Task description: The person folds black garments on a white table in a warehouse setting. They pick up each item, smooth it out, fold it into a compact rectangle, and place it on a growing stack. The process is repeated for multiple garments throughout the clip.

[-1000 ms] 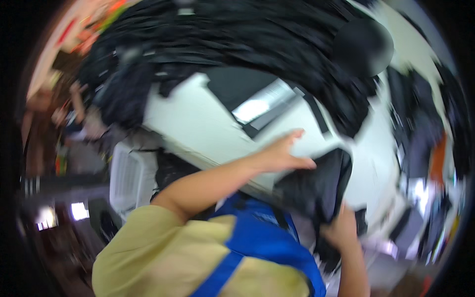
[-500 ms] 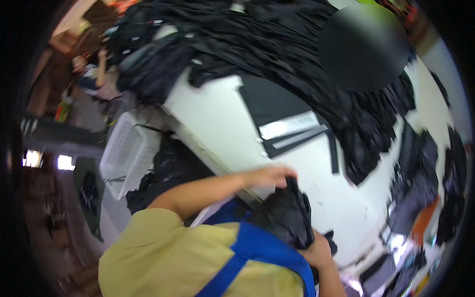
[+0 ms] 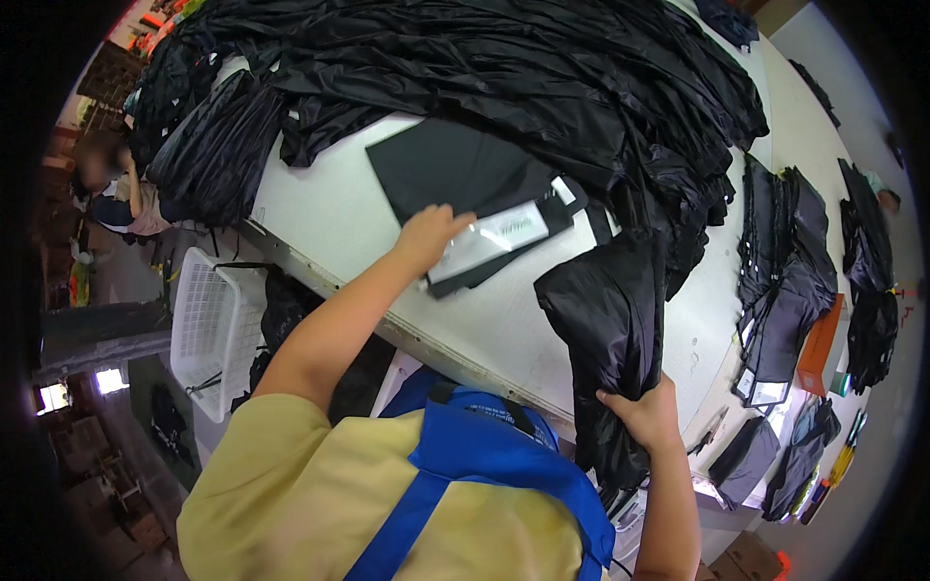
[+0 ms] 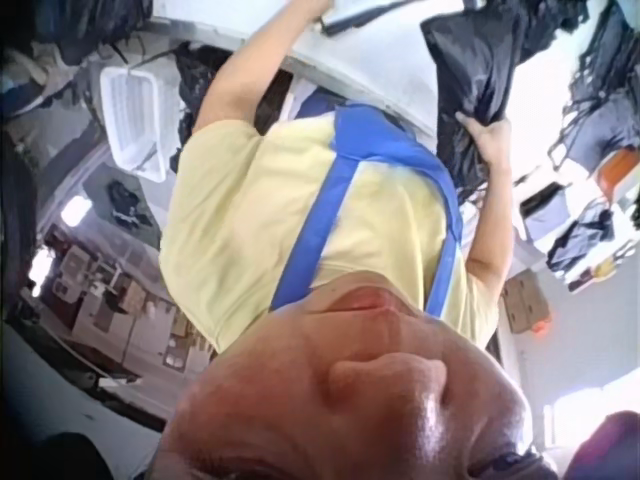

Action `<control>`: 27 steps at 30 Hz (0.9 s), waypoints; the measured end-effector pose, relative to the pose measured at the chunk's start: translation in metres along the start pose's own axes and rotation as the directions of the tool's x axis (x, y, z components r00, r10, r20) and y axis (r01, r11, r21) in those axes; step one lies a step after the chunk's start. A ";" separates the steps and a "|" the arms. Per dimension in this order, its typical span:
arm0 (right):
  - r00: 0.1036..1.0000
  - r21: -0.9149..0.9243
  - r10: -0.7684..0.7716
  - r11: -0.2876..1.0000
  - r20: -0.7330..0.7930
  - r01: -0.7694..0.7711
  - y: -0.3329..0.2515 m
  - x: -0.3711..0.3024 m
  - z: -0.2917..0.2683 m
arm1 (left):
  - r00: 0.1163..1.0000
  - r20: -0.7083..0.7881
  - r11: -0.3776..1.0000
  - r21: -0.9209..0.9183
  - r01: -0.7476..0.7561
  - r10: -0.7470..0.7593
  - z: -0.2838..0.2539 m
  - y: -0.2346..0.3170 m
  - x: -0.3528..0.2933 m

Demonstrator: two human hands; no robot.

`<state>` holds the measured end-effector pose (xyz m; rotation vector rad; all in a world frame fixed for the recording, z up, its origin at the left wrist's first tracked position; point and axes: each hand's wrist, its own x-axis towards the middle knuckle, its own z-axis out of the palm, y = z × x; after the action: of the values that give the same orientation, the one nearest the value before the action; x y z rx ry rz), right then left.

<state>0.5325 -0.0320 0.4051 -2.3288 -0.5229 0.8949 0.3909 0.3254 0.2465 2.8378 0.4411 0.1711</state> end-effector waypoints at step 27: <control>0.993 -0.387 -0.096 0.915 0.068 0.115 -0.041 0.024 0.092 | 0.963 -0.265 0.932 -0.339 -0.130 0.038 -0.062 0.141 -0.088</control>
<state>0.4787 0.0460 0.3648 -2.6059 -0.9123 0.8580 0.3379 0.1836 0.3382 2.4856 0.3002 0.5779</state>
